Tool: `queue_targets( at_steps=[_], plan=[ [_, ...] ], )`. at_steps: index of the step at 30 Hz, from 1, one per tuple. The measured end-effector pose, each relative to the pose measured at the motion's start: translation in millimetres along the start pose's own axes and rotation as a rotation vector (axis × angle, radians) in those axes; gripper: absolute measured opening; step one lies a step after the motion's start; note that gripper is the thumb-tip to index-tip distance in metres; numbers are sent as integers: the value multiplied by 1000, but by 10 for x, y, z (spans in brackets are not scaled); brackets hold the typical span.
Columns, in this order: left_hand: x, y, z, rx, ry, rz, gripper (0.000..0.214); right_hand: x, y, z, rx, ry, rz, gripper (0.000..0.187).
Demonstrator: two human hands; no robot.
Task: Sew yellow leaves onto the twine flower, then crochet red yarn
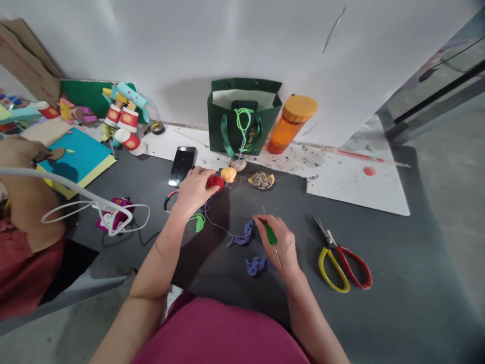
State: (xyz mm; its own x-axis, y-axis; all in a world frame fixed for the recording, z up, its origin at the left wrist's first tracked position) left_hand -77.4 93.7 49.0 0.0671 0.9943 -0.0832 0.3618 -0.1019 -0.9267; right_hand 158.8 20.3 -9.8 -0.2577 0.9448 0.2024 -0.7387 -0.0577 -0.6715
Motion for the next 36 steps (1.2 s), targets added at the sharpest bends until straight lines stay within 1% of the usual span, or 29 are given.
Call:
queue_targets(
  at_steps=[2, 4, 8, 9, 12, 14, 16, 18, 20, 22, 23, 24, 25, 26, 29, 30, 32, 35, 36],
  plan=[
    [-31, 121, 42, -33, -8, 34, 39, 1, 11, 5, 6, -1, 1, 23],
    [-36, 220, 46, -103, 4, 63, 41, 2, 10, 17, 16, 1, -6, 20],
    [-65, 427, -84, -346, 109, 141, 44, 5, -19, 50, 47, 37, -62, 15],
    [-78, 475, -125, -359, 113, 131, 44, 6, -20, 56, 53, 49, -71, 14],
    [-114, 604, -235, -330, 81, 44, 42, 10, 6, 65, 62, 62, -63, 14],
    [-126, 683, -304, -330, 100, 29, 43, 11, 27, 62, 60, 55, -50, 14],
    [-126, 723, -318, -344, 112, 27, 44, 9, 38, 51, 58, 48, -43, 14],
    [-120, 696, -271, -384, 131, 12, 48, 7, 40, 41, 59, 41, -37, 13],
    [-115, 594, -156, -430, 138, -36, 51, 5, 36, 42, 60, 31, -35, 13],
    [-123, 438, 41, -429, 58, -128, 42, 4, 28, 49, 59, 26, -44, 13],
    [-138, 356, 149, -390, -3, -176, 33, 4, 26, 53, 58, 28, -47, 13],
    [-155, 297, 239, -328, -51, -173, 24, 4, 27, 57, 57, 33, -48, 13],
    [-174, 273, 306, -280, -77, -110, 20, 5, 31, 59, 58, 41, -44, 13],
    [-203, 263, 350, -272, -74, -44, 17, 6, 37, 61, 60, 47, -38, 13],
    [-348, 286, 379, -261, -52, 93, 6, 11, 41, 62, 66, 43, -34, 13],
    [-404, 307, 362, -254, -46, 124, 4, 13, 38, 59, 68, 37, -30, 14],
    [-500, 357, 311, -221, -38, 185, 9, 20, 27, 49, 69, 17, -3, 13],
    [-585, 392, 247, -177, -4, 252, 4, 31, 13, 43, 67, -31, 83, 10],
    [-601, 381, 244, -190, 6, 257, 7, 32, 4, 44, 64, -47, 99, 10]
  ],
)
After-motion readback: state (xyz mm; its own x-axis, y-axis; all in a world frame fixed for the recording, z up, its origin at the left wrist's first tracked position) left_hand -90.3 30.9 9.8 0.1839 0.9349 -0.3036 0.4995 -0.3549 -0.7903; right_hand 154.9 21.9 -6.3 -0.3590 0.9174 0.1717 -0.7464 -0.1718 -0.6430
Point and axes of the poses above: each hand's wrist, its own x-axis towards the middle knuckle, its own y-axis out of the palm, z = x × y, the point moved 5 cm from there along x, towards the middle knuckle, and after that the axes turned 8 degrees about z, right-handed, at the moved point
